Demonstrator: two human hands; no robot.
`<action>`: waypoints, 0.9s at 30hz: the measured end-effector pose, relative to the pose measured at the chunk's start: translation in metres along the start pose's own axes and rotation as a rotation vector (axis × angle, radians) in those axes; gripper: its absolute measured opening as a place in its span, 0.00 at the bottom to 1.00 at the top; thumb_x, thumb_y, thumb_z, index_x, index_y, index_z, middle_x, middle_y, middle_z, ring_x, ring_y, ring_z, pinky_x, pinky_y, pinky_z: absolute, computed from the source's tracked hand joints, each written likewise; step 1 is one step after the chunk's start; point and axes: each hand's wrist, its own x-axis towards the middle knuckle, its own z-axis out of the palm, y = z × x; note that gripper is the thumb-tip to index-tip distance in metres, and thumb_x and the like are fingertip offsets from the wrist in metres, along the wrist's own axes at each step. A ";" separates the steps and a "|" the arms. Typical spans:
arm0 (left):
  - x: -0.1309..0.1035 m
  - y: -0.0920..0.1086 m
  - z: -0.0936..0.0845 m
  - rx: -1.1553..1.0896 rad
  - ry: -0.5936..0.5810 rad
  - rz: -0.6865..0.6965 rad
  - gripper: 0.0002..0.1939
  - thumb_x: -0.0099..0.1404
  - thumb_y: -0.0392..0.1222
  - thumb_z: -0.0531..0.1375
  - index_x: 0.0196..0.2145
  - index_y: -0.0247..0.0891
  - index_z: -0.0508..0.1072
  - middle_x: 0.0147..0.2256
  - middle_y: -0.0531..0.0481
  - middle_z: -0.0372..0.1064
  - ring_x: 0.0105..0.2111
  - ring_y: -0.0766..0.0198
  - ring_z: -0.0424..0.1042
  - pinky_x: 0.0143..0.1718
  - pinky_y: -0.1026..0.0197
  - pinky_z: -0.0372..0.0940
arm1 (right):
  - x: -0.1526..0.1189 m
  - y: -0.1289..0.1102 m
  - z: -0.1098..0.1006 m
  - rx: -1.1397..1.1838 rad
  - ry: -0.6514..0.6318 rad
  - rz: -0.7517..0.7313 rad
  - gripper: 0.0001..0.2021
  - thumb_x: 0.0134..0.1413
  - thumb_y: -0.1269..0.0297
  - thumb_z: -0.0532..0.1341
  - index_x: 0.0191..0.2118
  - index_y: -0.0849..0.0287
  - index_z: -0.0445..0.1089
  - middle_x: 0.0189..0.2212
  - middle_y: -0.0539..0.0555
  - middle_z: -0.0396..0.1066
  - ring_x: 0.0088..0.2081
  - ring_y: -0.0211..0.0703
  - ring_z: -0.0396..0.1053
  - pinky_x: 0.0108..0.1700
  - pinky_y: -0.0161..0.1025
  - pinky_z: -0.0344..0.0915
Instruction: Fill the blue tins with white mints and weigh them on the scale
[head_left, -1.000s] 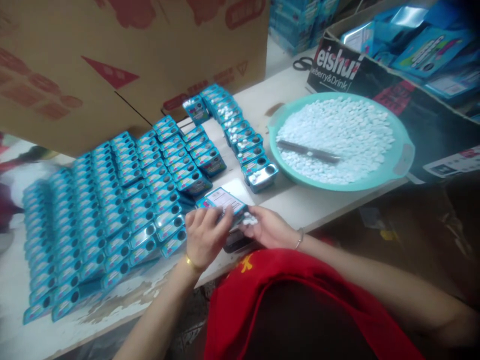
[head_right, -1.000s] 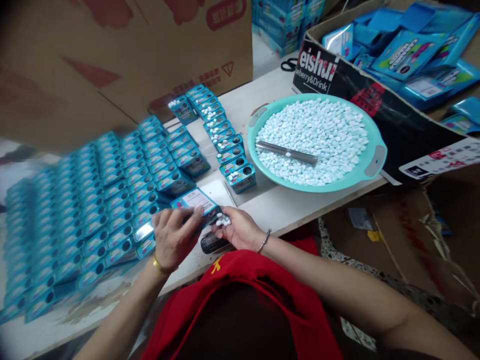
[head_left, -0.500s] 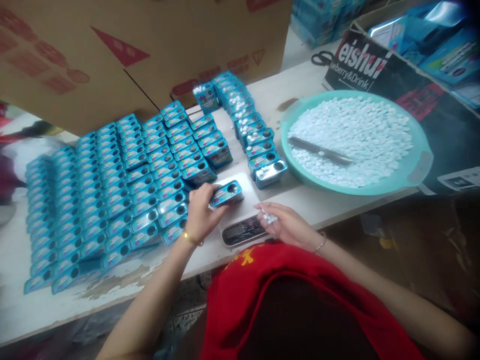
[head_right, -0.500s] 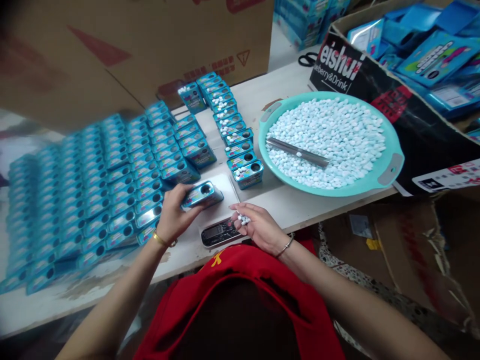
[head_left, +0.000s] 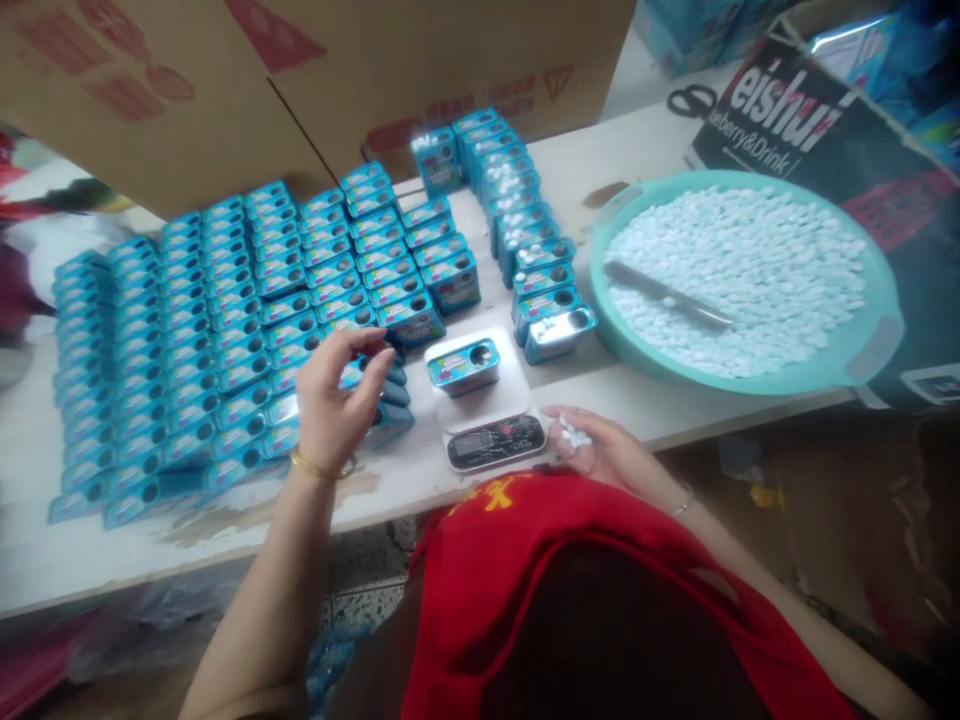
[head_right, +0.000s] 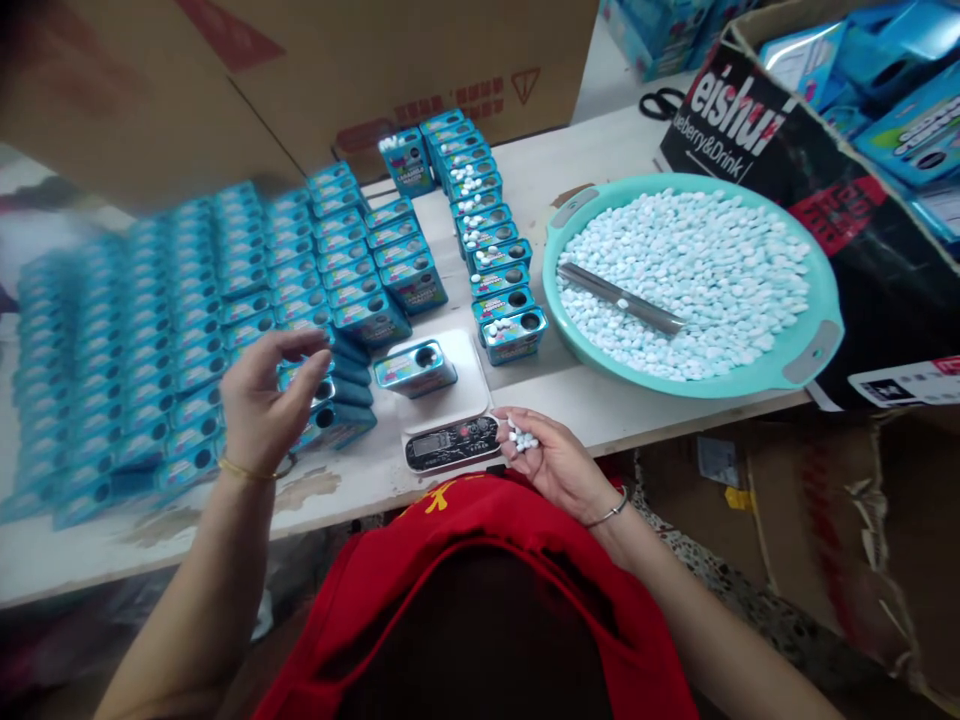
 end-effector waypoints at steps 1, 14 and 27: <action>-0.001 -0.001 0.000 0.005 0.001 -0.005 0.08 0.64 0.41 0.58 0.42 0.46 0.72 0.35 0.52 0.70 0.36 0.63 0.70 0.40 0.56 0.66 | 0.000 0.000 0.000 -0.007 0.007 0.004 0.09 0.50 0.68 0.64 0.39 0.61 0.74 0.25 0.48 0.69 0.24 0.29 0.65 0.24 0.25 0.62; 0.000 0.003 0.011 -0.024 -0.141 -0.016 0.08 0.65 0.47 0.55 0.41 0.46 0.71 0.38 0.51 0.71 0.39 0.61 0.70 0.43 0.53 0.66 | 0.001 0.003 -0.001 -0.040 0.046 0.014 0.09 0.50 0.69 0.64 0.39 0.60 0.75 0.28 0.50 0.71 0.25 0.31 0.66 0.26 0.27 0.65; 0.125 0.001 0.025 0.248 -0.155 0.340 0.18 0.65 0.45 0.54 0.51 0.38 0.62 0.46 0.43 0.68 0.45 0.56 0.67 0.47 0.55 0.62 | 0.018 0.013 -0.007 -0.075 0.225 -0.122 0.10 0.38 0.56 0.69 0.28 0.56 0.77 0.28 0.53 0.74 0.32 0.41 0.73 0.34 0.34 0.69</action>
